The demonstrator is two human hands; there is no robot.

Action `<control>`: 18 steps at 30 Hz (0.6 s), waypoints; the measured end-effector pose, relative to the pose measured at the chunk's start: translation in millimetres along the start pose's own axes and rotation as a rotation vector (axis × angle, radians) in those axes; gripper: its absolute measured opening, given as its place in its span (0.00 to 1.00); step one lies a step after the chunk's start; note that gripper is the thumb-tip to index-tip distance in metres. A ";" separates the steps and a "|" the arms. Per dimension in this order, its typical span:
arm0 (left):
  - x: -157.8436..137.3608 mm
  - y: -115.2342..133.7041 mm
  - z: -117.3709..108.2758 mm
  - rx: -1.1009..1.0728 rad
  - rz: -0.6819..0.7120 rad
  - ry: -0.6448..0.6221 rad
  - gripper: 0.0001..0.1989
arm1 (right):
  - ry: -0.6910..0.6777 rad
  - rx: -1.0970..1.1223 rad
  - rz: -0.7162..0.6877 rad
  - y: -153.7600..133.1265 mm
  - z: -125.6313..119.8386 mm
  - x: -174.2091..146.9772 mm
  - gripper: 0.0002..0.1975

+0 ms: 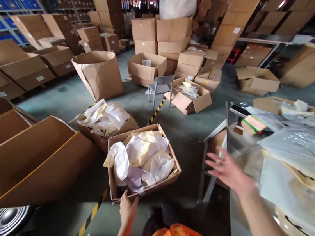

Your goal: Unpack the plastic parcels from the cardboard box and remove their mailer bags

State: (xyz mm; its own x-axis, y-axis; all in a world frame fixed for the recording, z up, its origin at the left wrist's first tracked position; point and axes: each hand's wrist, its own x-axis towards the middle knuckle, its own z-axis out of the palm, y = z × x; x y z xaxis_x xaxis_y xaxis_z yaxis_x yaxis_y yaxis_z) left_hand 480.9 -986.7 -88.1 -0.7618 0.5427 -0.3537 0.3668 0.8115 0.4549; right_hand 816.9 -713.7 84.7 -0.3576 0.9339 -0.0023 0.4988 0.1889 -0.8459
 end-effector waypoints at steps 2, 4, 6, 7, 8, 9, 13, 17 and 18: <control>11.7 19.2 -5.7 0.024 -0.027 0.074 0.35 | -0.337 0.113 0.050 14.1 46.9 24.3 0.38; 28.1 39.7 -9.7 0.101 -0.066 0.152 0.38 | -0.594 -0.032 0.076 30.8 105.6 51.7 0.38; 51.1 58.8 -8.2 0.206 -0.077 0.213 0.41 | -0.694 -0.315 0.025 47.7 164.7 79.0 0.39; 65.1 67.1 -4.8 0.250 -0.072 0.234 0.42 | -0.717 -0.411 -0.015 55.3 191.8 92.2 0.40; 80.7 74.3 0.4 0.284 -0.060 0.246 0.44 | -0.738 -0.462 -0.052 62.1 216.5 105.1 0.41; 97.3 80.4 6.9 0.305 -0.049 0.253 0.44 | -0.762 -0.491 -0.081 67.9 239.0 117.5 0.42; 164.0 96.9 38.5 0.271 -0.088 0.198 0.47 | -0.859 -0.660 -0.153 83.0 310.7 153.3 0.51; 206.1 106.7 66.4 0.197 -0.219 0.056 0.54 | -0.938 -0.826 -0.091 86.7 356.0 146.2 0.61; 211.0 108.3 72.2 0.189 -0.233 0.025 0.55 | -0.951 -0.870 -0.097 85.7 362.5 137.6 0.60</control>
State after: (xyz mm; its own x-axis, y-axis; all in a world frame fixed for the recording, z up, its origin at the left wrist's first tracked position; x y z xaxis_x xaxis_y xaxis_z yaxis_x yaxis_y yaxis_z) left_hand 398.5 -768.7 -172.4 -0.8494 0.3336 -0.4090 0.2716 0.9407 0.2032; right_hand 524.3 -679.1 -181.5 -0.6601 0.3915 -0.6411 0.6577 0.7135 -0.2415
